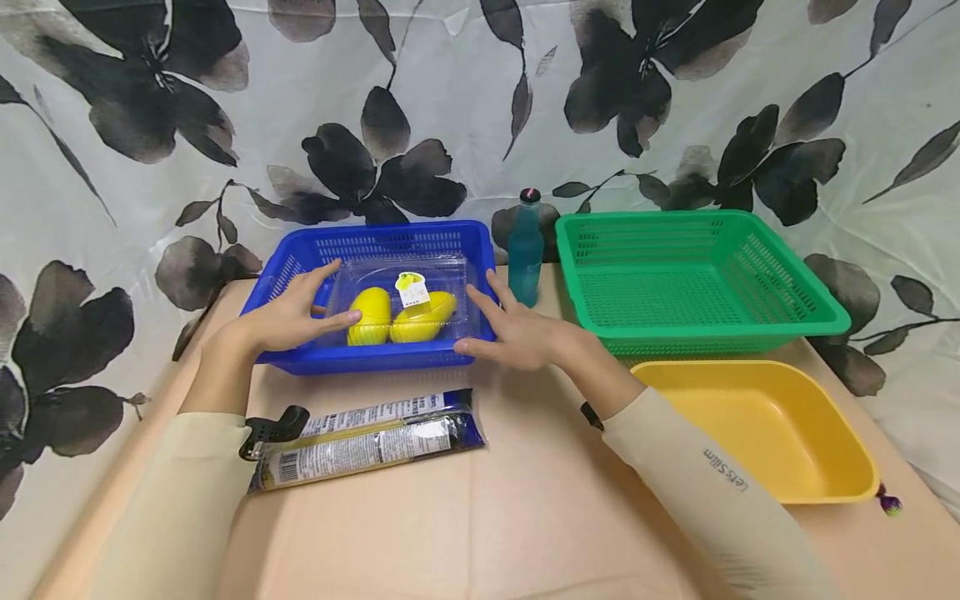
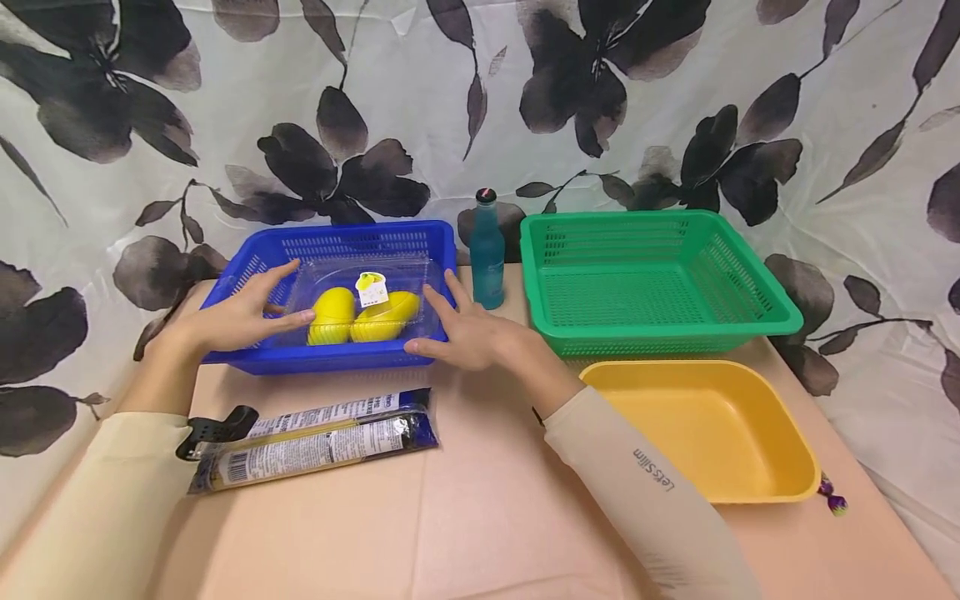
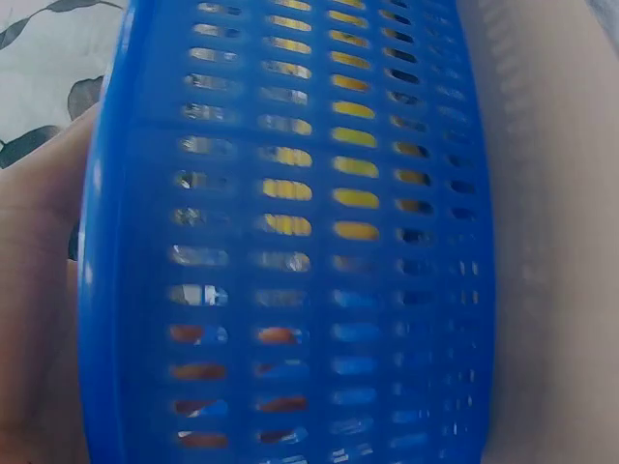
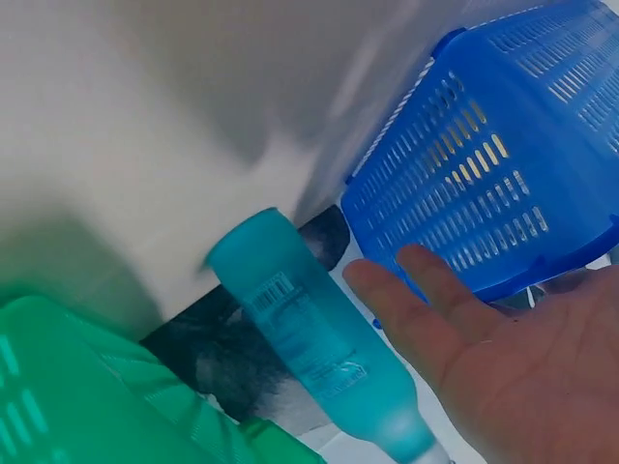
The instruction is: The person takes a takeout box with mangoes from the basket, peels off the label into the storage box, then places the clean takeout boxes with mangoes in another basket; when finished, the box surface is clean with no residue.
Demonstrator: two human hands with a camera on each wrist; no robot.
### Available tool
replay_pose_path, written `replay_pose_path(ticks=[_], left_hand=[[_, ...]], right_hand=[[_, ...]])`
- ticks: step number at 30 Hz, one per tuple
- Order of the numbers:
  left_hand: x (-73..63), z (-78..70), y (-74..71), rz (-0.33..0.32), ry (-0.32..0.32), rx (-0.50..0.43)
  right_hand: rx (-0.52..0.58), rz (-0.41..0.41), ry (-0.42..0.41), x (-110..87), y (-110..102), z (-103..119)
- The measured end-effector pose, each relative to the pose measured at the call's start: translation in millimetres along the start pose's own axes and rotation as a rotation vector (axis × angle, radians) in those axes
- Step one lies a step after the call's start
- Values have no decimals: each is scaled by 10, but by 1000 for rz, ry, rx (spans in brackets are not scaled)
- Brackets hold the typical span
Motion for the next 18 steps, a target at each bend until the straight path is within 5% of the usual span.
replay_pose_path(ticks=[18], left_hand=[[197,65,101,140,-14,-135]], right_hand=[[-60,27,31,-26,-9,6]])
Point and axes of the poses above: each hand's wrist, its own x-axis towards the middle knuckle, its own y-axis out of the palm, z = x × y, the point moved 10 cm from there along x, towards the middle knuckle, and after that the axes turned 5 degrees about -y, right-handed, at the moved point
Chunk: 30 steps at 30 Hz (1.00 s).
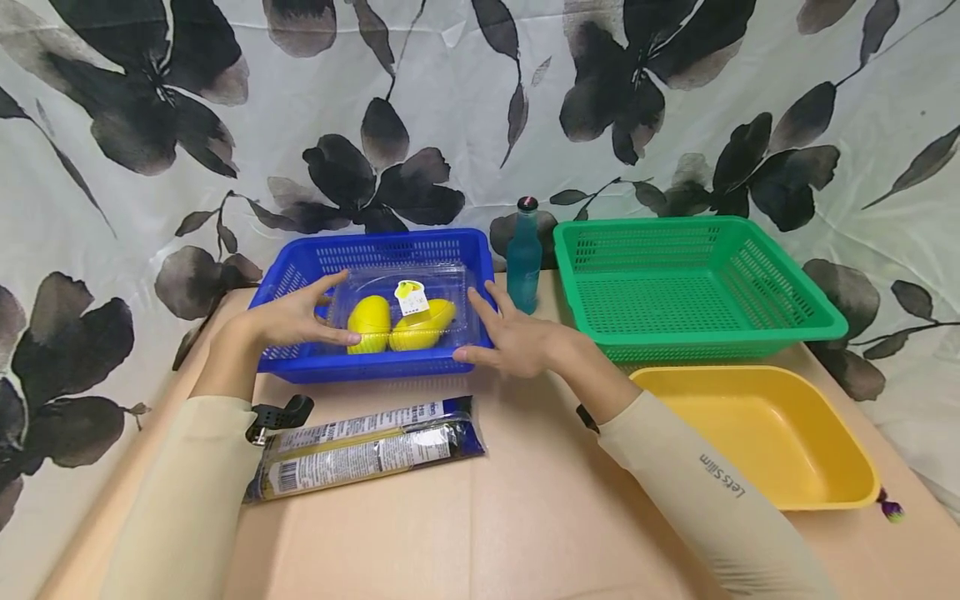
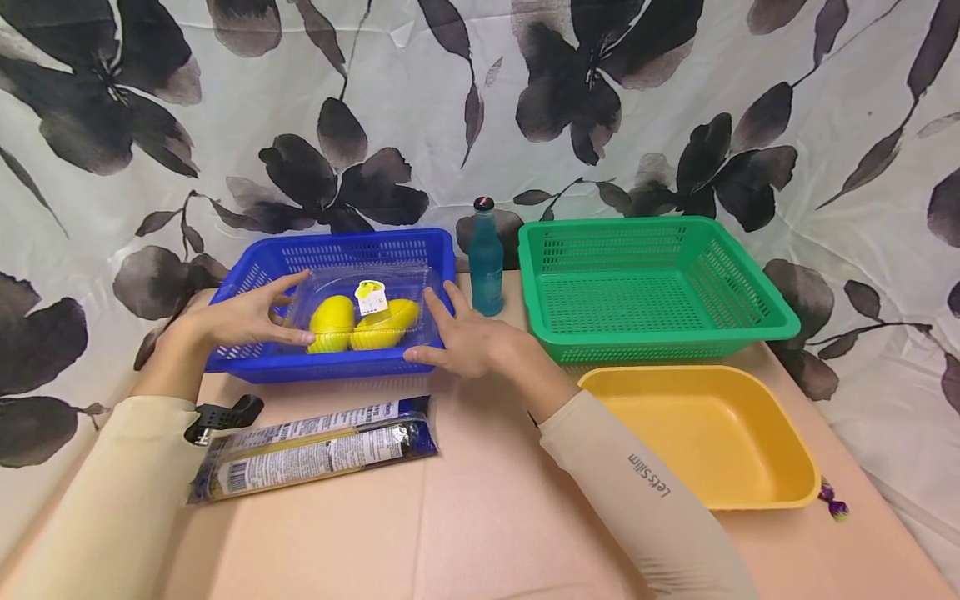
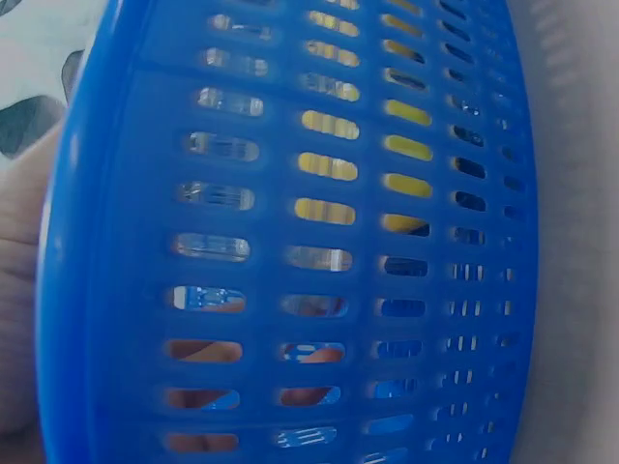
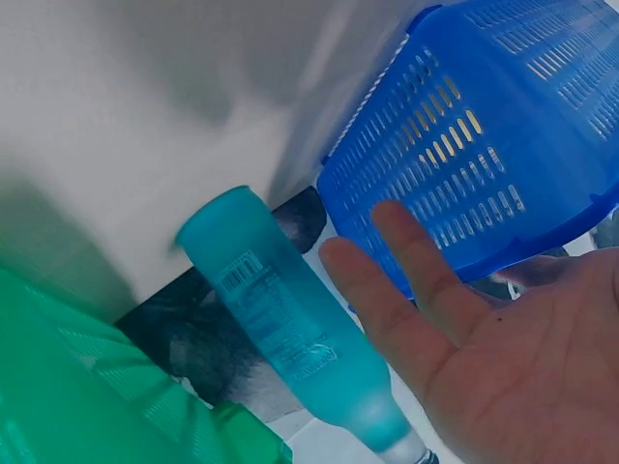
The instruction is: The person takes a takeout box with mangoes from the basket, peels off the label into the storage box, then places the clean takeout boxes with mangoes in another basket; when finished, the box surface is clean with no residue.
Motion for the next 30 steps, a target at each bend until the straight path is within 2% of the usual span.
replay_pose_path(ticks=[4,7,15,18,23,30], left_hand=[[34,37,27,49,-25,-4],[57,27,-4,47,-33,7],[1,78,-139,-46,-37,24],[-41,65,-188,-69,-35,66],[-172,38,-322,-135,-27,129],[-405,26,-513,-243,-19,120]], right_hand=[[17,-5,31,-12,-8,-34],[36,-15,39,-17,-21,-56],[62,-15,24,5,12,-9],[44,-22,27,-1,0,-11],[8,-29,26,2,-32,-22],[6,28,-27,-81,-72,5]])
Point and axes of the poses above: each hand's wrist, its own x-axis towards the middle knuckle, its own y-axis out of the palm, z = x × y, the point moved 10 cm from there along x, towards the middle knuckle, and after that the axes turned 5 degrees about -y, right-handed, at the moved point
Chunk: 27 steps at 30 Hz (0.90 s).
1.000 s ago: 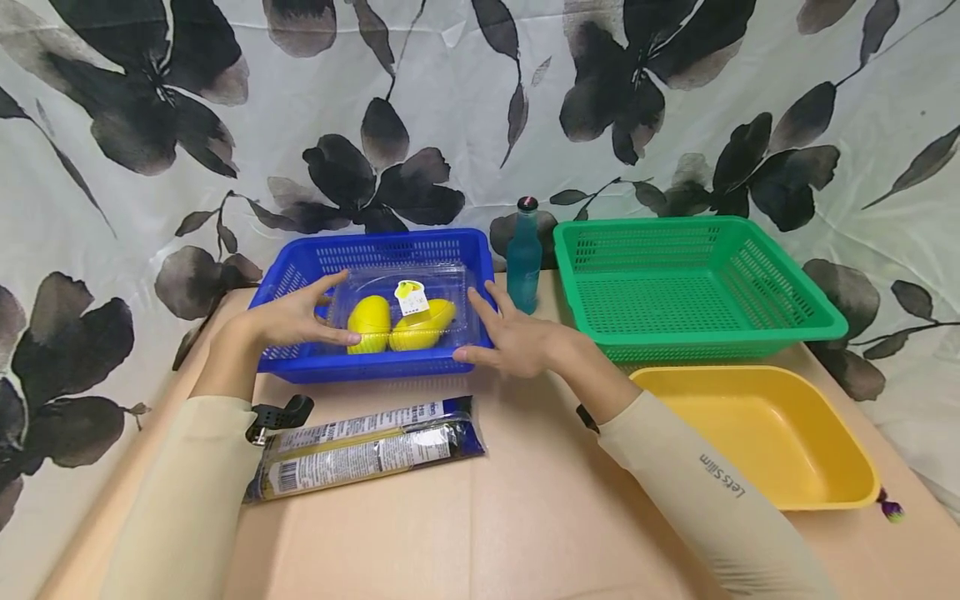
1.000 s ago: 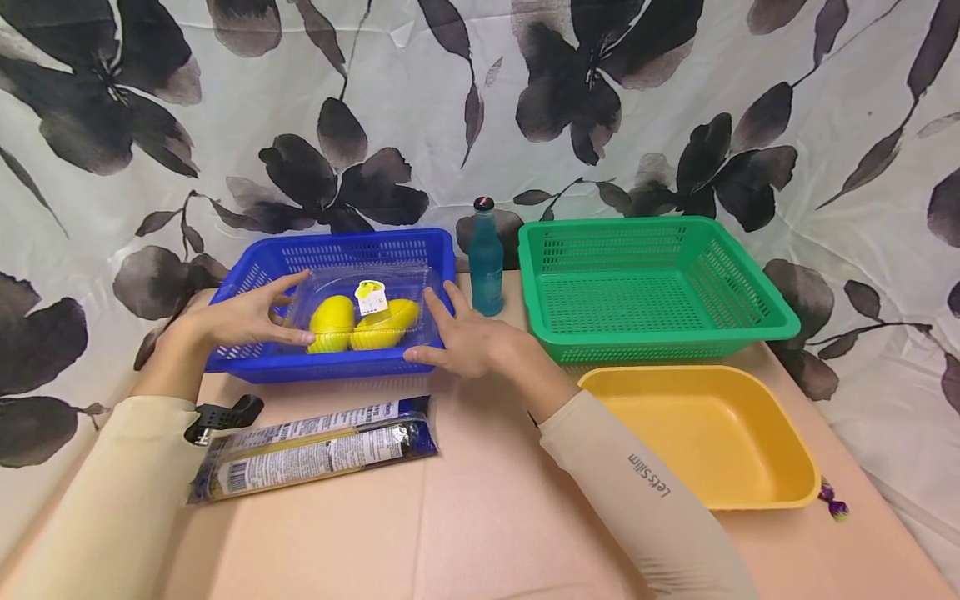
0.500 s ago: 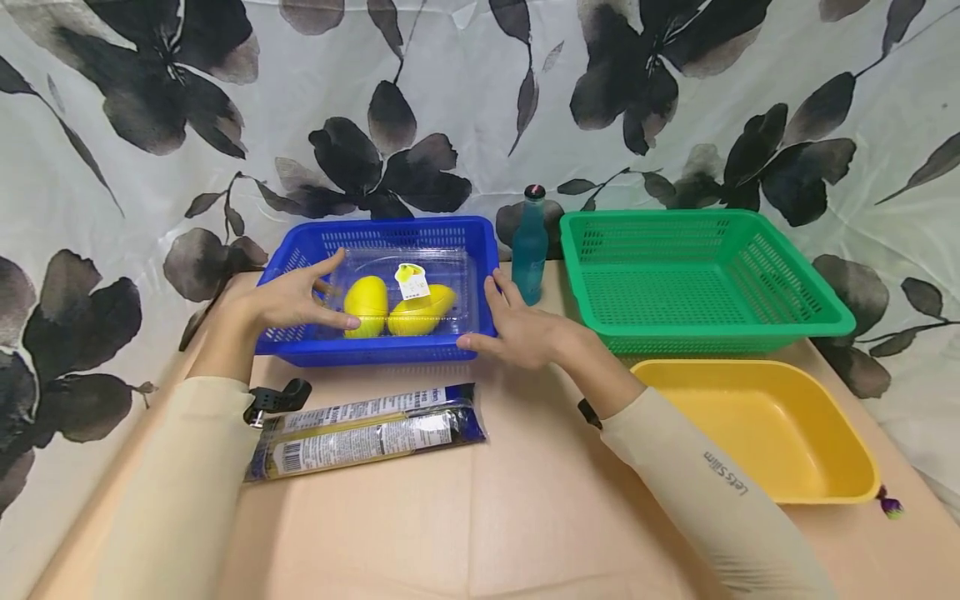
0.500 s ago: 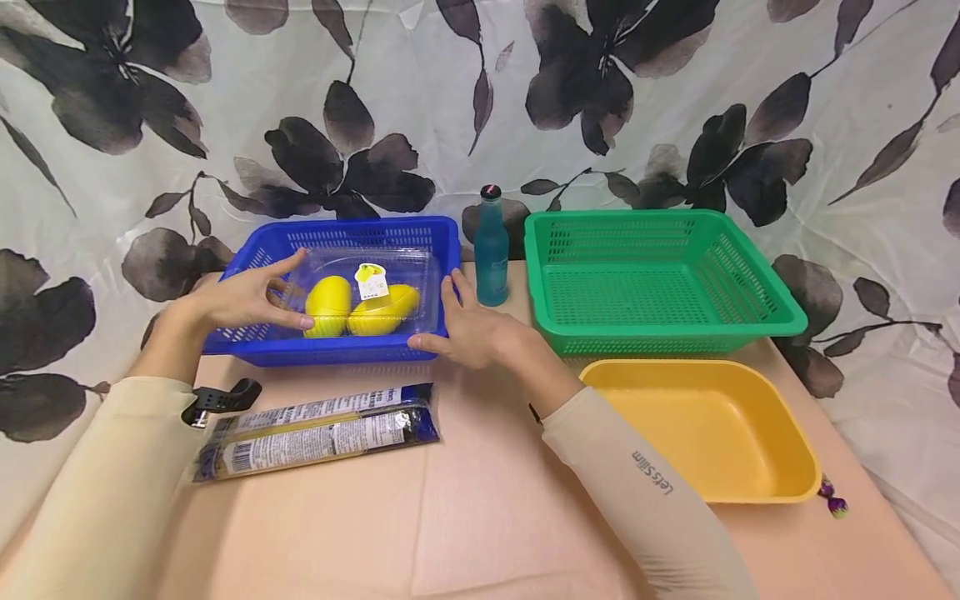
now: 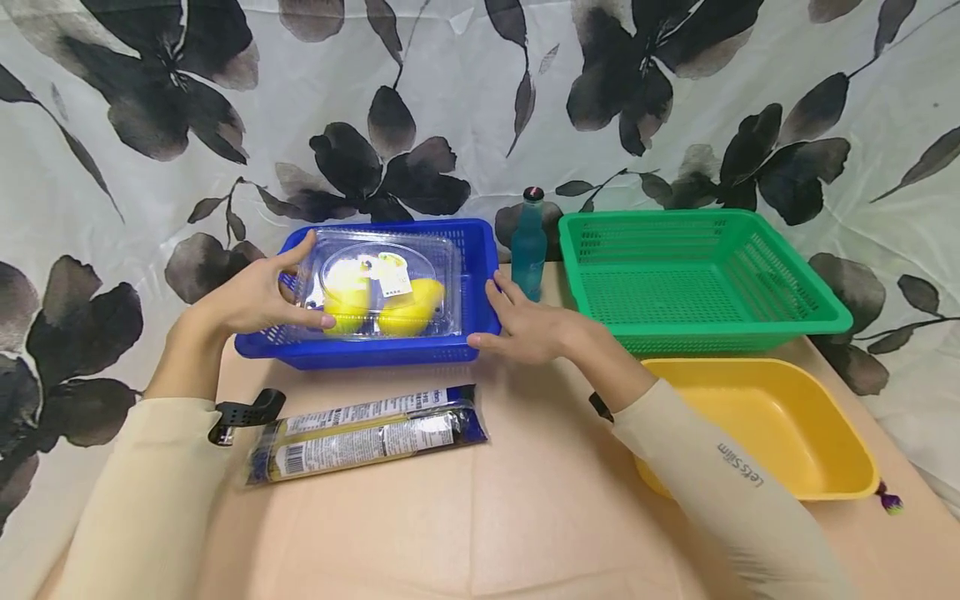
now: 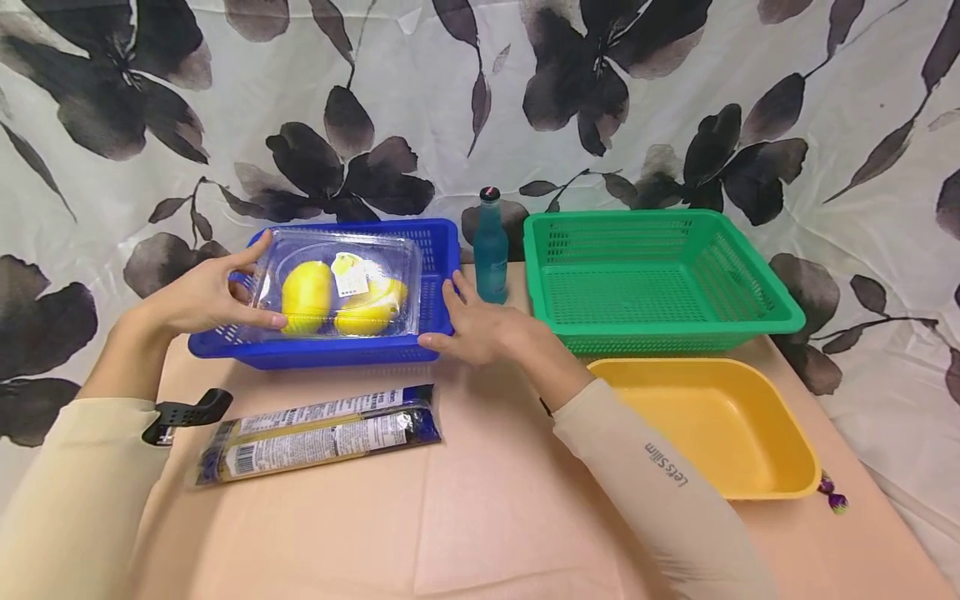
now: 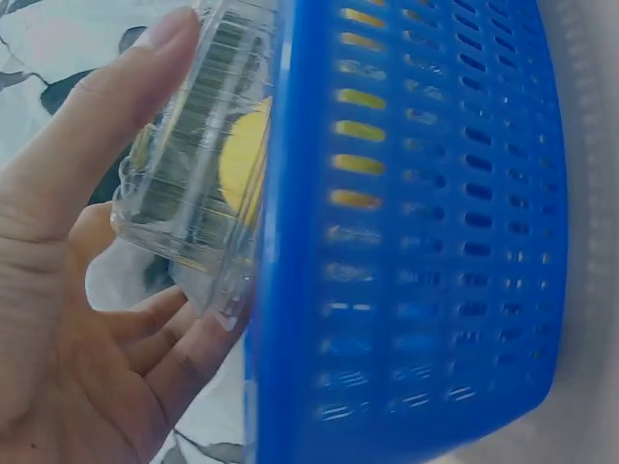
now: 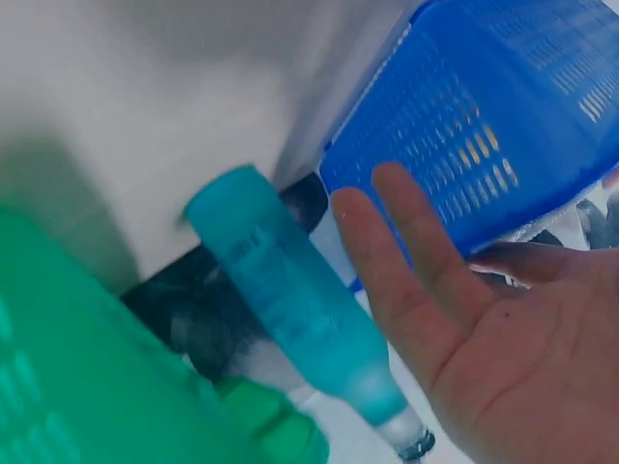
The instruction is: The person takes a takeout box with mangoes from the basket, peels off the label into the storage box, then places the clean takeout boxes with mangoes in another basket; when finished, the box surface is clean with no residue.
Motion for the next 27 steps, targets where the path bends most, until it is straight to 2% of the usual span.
replay_pose_path(ticks=[7,10,17,23,27], left_hand=[[-175,-81,-212,-116,90,-73],[-241,-129,-264,-138,115,-112],[-363,-321,-243,-98,134,-200],[-461,-626,-182,-70,243,-292],[-532,-802,-101,-35,315,-343]], right_hand=[[33,-51,-18,-222,-194,-65],[59,-83,-36,-308,-285,-79],[105,-132,-70,-538,-455,-6],[122,-169,-109,-724,-533,145],[126,-216,-167,-832,-555,188]])
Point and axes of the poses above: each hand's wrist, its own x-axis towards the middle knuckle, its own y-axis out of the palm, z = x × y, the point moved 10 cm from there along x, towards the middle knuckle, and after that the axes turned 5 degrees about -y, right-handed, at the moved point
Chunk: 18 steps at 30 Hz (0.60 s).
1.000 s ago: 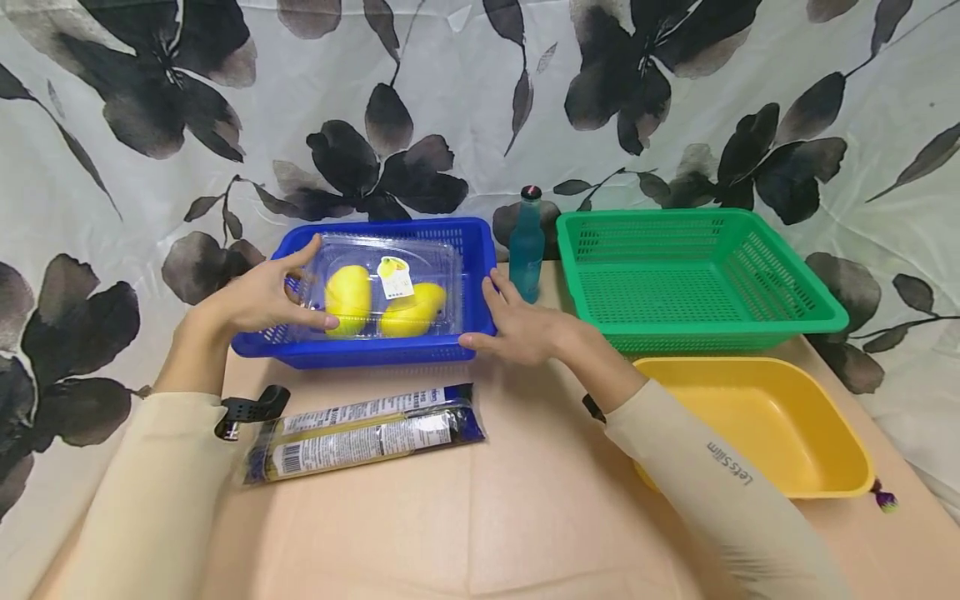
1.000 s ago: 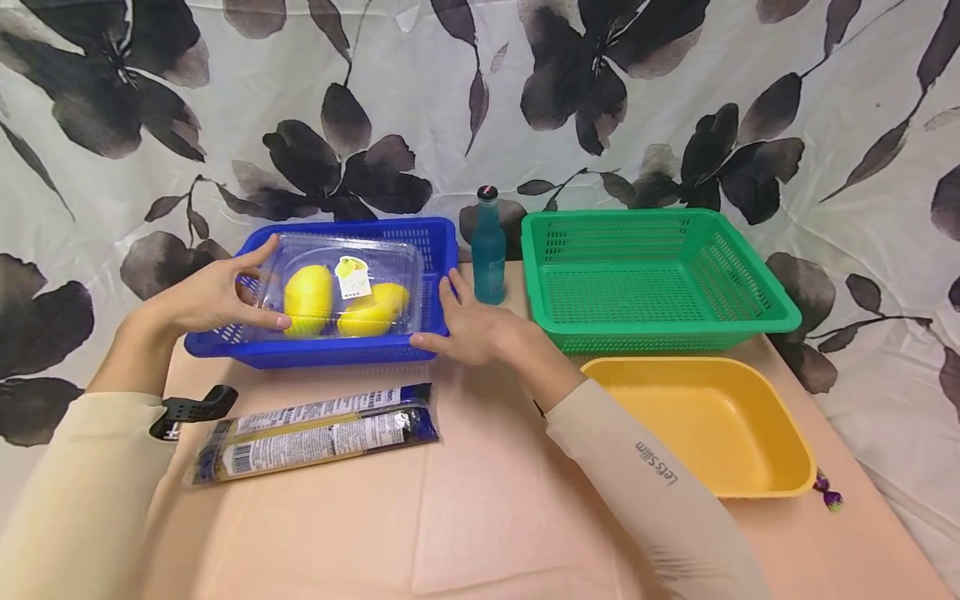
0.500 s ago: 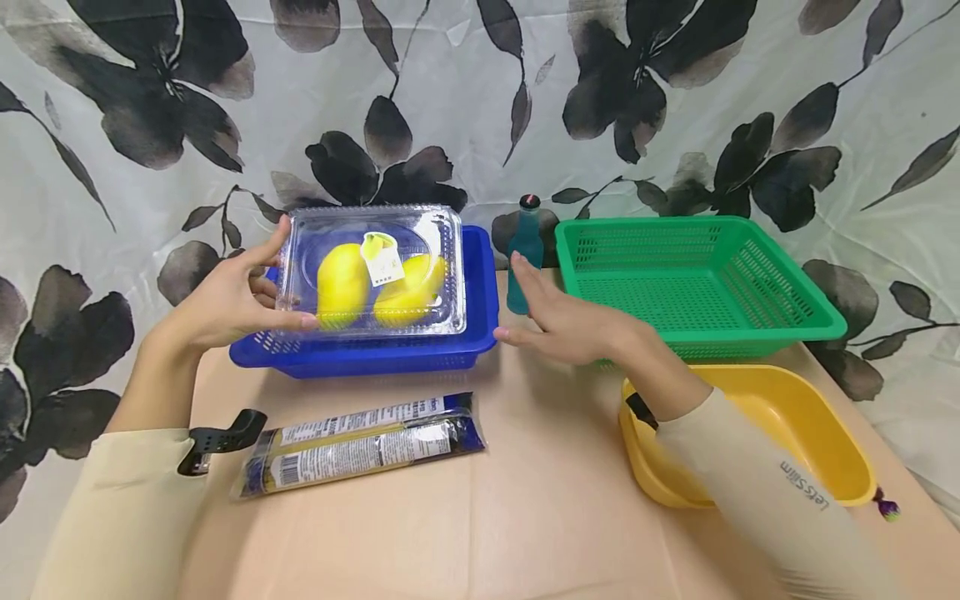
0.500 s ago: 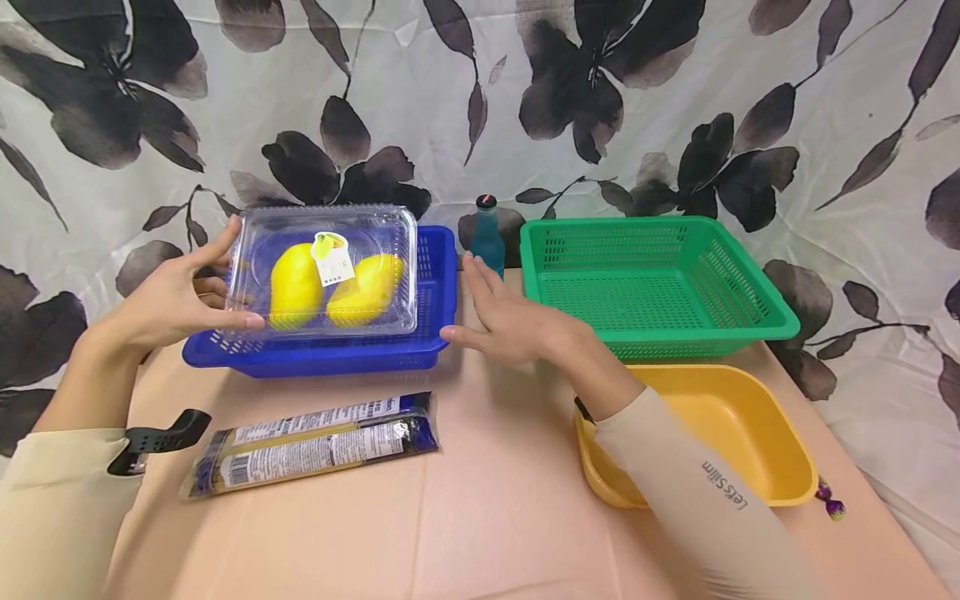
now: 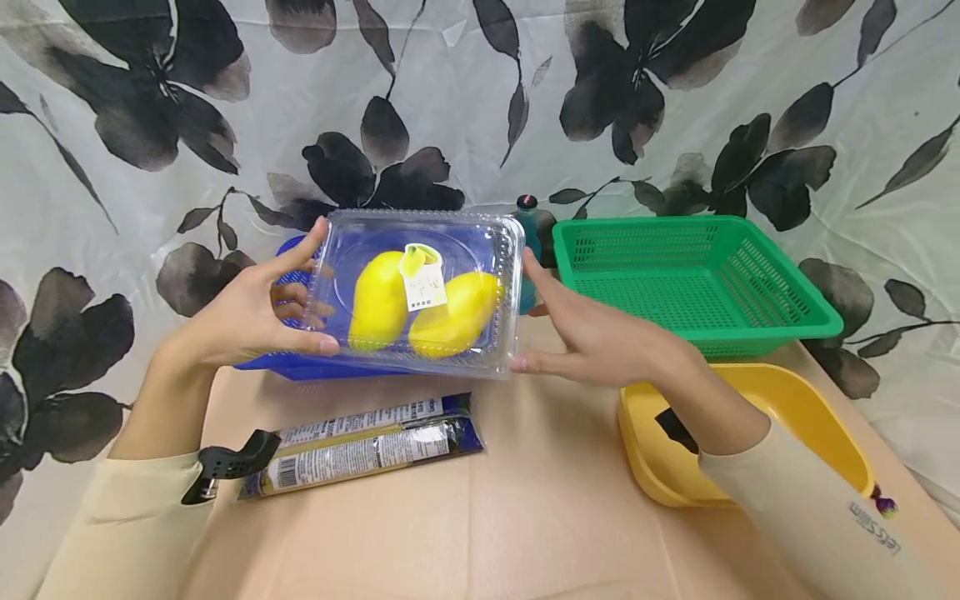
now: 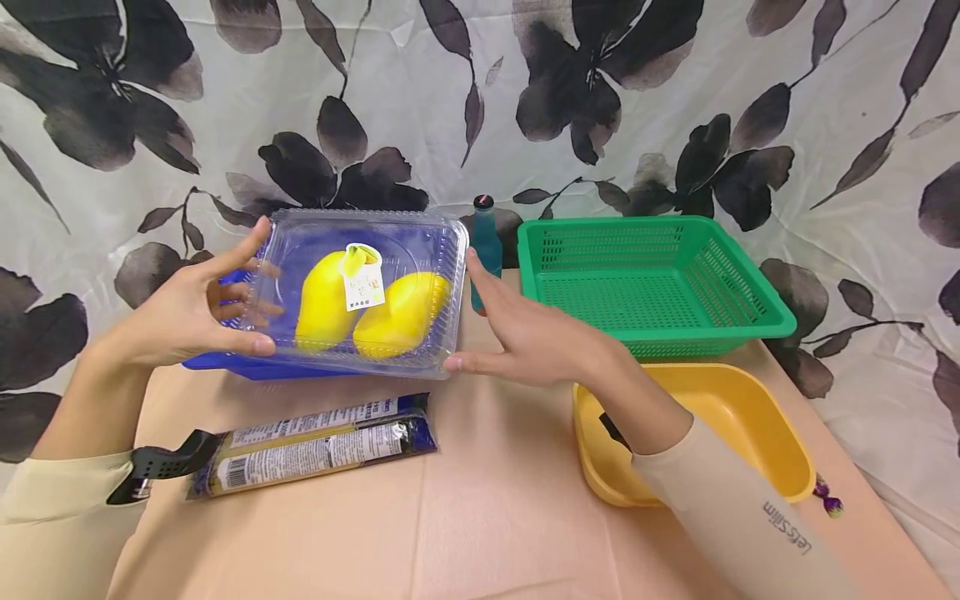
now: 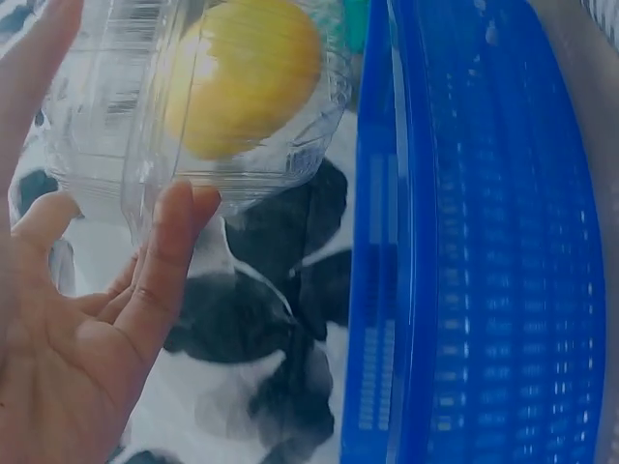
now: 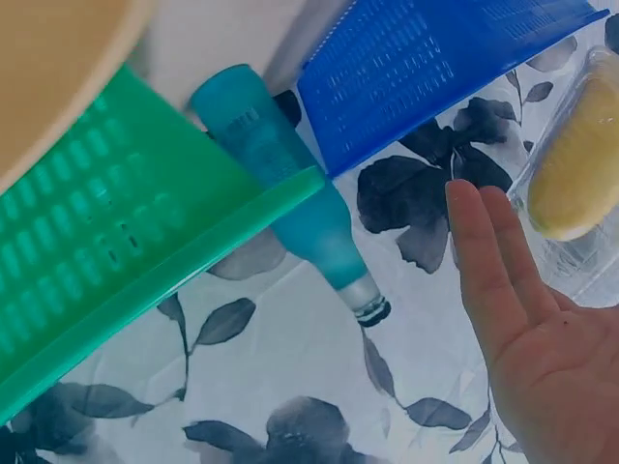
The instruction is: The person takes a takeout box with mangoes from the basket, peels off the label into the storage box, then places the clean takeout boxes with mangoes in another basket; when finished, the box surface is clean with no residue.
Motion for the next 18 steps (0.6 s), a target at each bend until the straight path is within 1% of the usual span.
replay_pose_path(ticks=[4,7,9,11,12,14,16,18], left_hand=[[-18,-120,98,22,37,-10],[-33,-180,156,14,34,39],[-44,-220,208,15,51,51],[-61,-269,261,19,92,44],[-68,-299,291,29,117,30],[-82,-334,362,57,144,-4],[-95,-359,433,85,157,-8],[-102,-373,506,110,152,21]], right_hand=[[15,-40,-58,-115,-30,39],[48,-56,-80,-218,-55,58],[66,-60,-75,-289,-79,54],[70,-63,-56,-366,-115,29],[62,-61,-43,-406,-135,9],[44,-55,-26,-480,-186,-25],[36,-53,-14,-554,-227,-66],[36,-52,-7,-628,-251,-103]])
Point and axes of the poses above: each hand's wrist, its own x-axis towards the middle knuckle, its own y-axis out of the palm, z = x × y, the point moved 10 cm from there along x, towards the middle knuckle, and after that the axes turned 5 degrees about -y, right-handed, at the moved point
